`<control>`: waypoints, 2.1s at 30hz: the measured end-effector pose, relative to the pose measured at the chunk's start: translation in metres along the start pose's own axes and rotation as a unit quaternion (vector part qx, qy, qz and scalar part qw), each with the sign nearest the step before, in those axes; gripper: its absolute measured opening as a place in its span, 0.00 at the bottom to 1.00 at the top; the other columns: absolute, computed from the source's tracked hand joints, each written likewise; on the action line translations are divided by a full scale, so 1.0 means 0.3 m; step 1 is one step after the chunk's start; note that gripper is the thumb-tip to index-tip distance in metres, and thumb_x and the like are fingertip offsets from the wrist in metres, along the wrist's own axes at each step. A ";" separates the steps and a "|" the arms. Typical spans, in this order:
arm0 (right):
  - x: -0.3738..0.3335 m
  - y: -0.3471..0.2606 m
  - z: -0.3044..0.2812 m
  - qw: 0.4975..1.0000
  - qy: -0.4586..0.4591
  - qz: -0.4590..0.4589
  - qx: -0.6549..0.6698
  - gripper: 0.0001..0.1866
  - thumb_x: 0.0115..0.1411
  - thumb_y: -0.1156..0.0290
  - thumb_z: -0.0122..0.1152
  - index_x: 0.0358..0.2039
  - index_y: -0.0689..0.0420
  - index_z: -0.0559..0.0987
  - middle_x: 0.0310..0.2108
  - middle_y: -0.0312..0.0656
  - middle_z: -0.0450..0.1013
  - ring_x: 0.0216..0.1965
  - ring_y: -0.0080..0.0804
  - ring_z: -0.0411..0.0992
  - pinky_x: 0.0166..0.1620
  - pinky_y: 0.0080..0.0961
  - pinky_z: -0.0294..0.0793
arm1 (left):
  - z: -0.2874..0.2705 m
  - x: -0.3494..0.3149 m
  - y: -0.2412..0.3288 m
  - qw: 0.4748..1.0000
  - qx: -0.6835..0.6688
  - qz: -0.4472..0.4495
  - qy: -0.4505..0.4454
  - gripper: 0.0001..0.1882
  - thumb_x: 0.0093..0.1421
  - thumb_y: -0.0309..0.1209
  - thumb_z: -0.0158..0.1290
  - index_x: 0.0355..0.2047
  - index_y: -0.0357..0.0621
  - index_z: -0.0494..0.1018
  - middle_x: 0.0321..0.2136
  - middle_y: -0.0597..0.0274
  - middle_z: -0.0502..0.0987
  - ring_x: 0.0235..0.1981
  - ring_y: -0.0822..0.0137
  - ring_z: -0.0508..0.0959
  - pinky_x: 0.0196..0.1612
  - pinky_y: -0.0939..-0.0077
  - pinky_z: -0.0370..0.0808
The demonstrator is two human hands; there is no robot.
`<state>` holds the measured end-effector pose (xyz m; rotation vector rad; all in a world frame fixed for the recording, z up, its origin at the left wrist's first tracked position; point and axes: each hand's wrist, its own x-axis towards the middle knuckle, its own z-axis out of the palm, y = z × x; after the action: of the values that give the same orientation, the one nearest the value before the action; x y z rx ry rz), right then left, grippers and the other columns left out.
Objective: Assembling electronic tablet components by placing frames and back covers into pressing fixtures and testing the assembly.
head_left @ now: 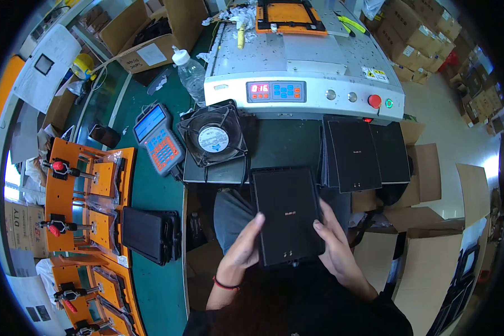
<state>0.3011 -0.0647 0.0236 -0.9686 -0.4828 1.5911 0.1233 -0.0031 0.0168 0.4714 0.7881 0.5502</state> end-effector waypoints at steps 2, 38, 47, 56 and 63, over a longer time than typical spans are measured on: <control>0.017 0.017 -0.001 1.000 0.004 -0.011 -0.010 0.31 0.62 0.71 0.46 0.63 0.59 0.47 0.57 0.46 0.54 0.59 0.32 0.54 0.60 0.29 0.55 | 0.011 0.005 -0.009 0.996 0.037 0.082 0.025 0.27 0.66 0.40 0.37 0.60 0.36 0.50 0.58 0.53 0.57 0.57 0.65 0.61 0.58 0.71 0.61; 0.086 0.293 0.048 0.966 -0.154 0.115 0.173 0.26 0.62 0.69 0.44 0.59 0.60 0.54 0.58 0.44 0.56 0.60 0.40 0.56 0.61 0.43 0.53 | -0.068 0.033 -0.093 0.773 0.238 0.386 0.443 0.31 0.66 0.39 0.38 0.59 0.24 0.47 0.61 0.40 0.49 0.63 0.55 0.50 0.63 0.69 0.47; 0.217 0.296 0.212 0.939 -0.291 0.014 -0.185 0.14 0.67 0.68 0.39 0.27 0.62 0.67 0.22 0.36 0.65 0.24 0.20 0.62 0.31 0.19 0.65 | -0.194 -0.204 0.075 0.601 0.423 0.494 0.465 0.20 0.63 0.28 0.41 0.53 0.28 0.58 0.46 0.45 0.66 0.48 0.56 0.67 0.53 0.69 0.61; 0.397 0.369 0.512 0.904 -0.378 0.159 -0.122 0.15 0.66 0.64 0.44 0.27 0.61 0.68 0.20 0.31 0.59 0.21 0.19 0.59 0.27 0.17 0.60 | -0.730 -0.716 0.411 0.045 0.580 0.479 0.657 0.34 0.50 0.28 0.54 0.57 0.40 0.53 0.57 0.43 0.54 0.61 0.46 0.51 0.61 0.51 0.49; 0.393 0.376 0.606 0.878 -0.377 0.240 -0.173 0.15 0.65 0.62 0.45 0.28 0.60 0.67 0.21 0.33 0.59 0.23 0.23 0.61 0.28 0.20 0.60 | -0.852 -0.803 0.822 -0.031 0.596 0.542 0.592 0.14 0.56 0.25 0.48 0.42 0.38 0.60 0.41 0.49 0.72 0.46 0.54 0.72 0.60 0.51 0.50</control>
<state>0.0875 0.0523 0.0048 -0.7167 -1.1662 2.3960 -0.2813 0.0839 0.1303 -1.3256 -1.2730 -0.8776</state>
